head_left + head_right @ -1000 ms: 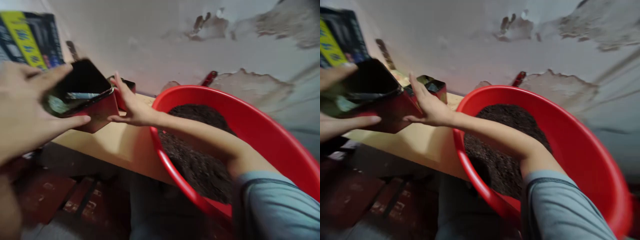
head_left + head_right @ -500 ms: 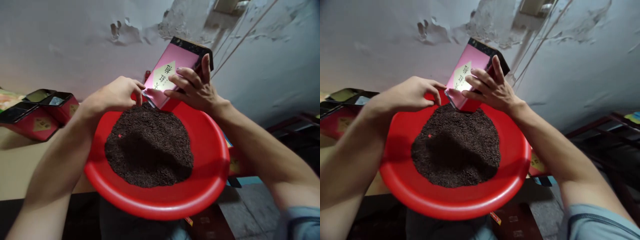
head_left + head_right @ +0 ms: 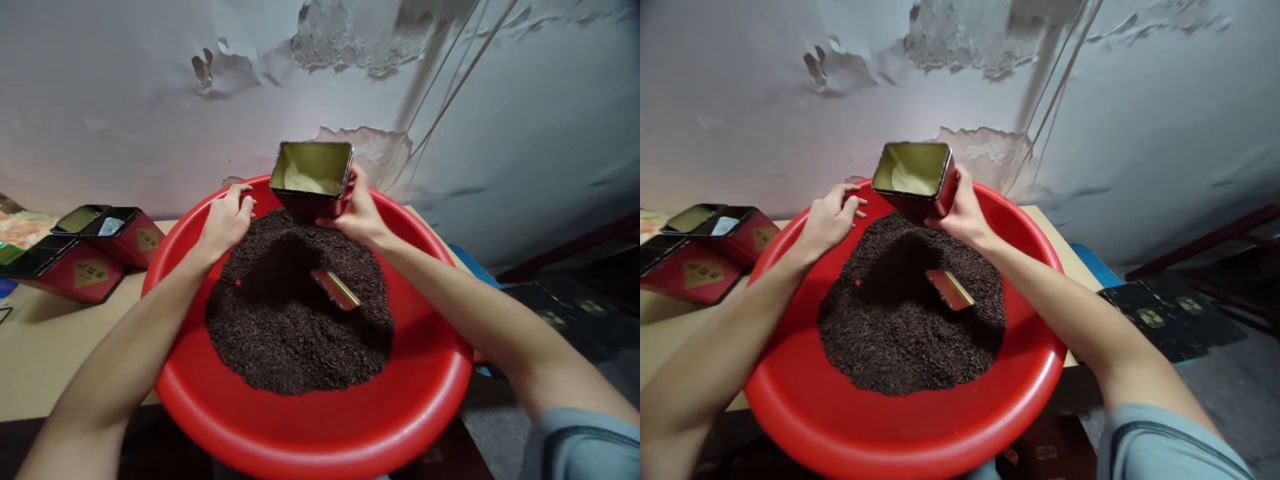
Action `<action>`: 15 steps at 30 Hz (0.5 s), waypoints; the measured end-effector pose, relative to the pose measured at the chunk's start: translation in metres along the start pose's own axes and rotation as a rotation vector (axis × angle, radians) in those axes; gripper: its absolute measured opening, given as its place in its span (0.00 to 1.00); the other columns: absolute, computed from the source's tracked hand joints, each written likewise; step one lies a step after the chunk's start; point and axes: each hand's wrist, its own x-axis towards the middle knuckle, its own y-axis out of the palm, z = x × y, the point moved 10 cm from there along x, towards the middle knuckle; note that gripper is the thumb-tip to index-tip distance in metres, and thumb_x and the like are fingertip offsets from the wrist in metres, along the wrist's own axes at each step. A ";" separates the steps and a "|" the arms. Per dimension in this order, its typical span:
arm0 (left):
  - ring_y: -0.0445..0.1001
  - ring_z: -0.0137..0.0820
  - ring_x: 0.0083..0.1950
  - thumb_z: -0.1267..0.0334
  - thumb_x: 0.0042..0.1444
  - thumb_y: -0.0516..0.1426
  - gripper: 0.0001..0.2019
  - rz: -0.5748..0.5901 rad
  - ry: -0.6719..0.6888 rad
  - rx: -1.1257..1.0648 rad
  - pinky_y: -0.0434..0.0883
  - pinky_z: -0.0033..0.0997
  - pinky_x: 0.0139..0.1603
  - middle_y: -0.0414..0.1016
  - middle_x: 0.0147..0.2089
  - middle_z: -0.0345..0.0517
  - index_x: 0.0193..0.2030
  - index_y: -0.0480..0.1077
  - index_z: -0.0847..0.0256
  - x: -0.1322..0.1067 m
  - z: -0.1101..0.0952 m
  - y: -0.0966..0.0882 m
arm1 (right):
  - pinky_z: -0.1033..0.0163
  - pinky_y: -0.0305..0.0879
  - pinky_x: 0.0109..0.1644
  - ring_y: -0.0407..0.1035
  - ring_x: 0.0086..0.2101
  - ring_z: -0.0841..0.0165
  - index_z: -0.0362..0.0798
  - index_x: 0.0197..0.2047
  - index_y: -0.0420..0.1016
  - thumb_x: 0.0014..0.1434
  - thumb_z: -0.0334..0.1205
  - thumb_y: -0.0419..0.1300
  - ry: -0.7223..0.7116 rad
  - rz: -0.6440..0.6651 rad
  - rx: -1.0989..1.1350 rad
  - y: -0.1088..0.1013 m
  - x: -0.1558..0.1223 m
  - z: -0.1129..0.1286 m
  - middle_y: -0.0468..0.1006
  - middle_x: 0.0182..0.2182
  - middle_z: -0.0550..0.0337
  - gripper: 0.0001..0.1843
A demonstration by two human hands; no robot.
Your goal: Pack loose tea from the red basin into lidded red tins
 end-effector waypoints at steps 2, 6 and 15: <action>0.82 0.34 0.41 0.57 0.70 0.43 0.22 0.133 -0.156 -0.117 0.80 0.35 0.40 0.79 0.55 0.55 0.65 0.63 0.60 -0.001 0.022 0.020 | 0.38 0.51 0.73 0.54 0.67 0.46 0.44 0.73 0.38 0.42 0.60 0.74 0.171 0.140 0.193 0.047 -0.017 -0.037 0.57 0.66 0.38 0.69; 0.82 0.39 0.41 0.52 0.68 0.48 0.24 0.425 -0.207 0.078 0.79 0.35 0.37 0.79 0.55 0.58 0.67 0.63 0.60 -0.015 0.030 0.055 | 0.43 0.50 0.74 0.53 0.68 0.46 0.42 0.73 0.41 0.36 0.57 0.77 0.217 0.419 0.270 0.104 -0.048 -0.049 0.57 0.67 0.37 0.73; 0.82 0.50 0.47 0.58 0.65 0.53 0.24 0.547 0.043 0.527 0.76 0.41 0.42 0.81 0.48 0.62 0.66 0.65 0.64 -0.044 -0.019 0.058 | 0.50 0.71 0.54 0.71 0.49 0.62 0.53 0.48 0.77 0.64 0.36 0.57 -0.333 0.234 -0.105 0.052 -0.018 0.067 0.77 0.47 0.53 0.12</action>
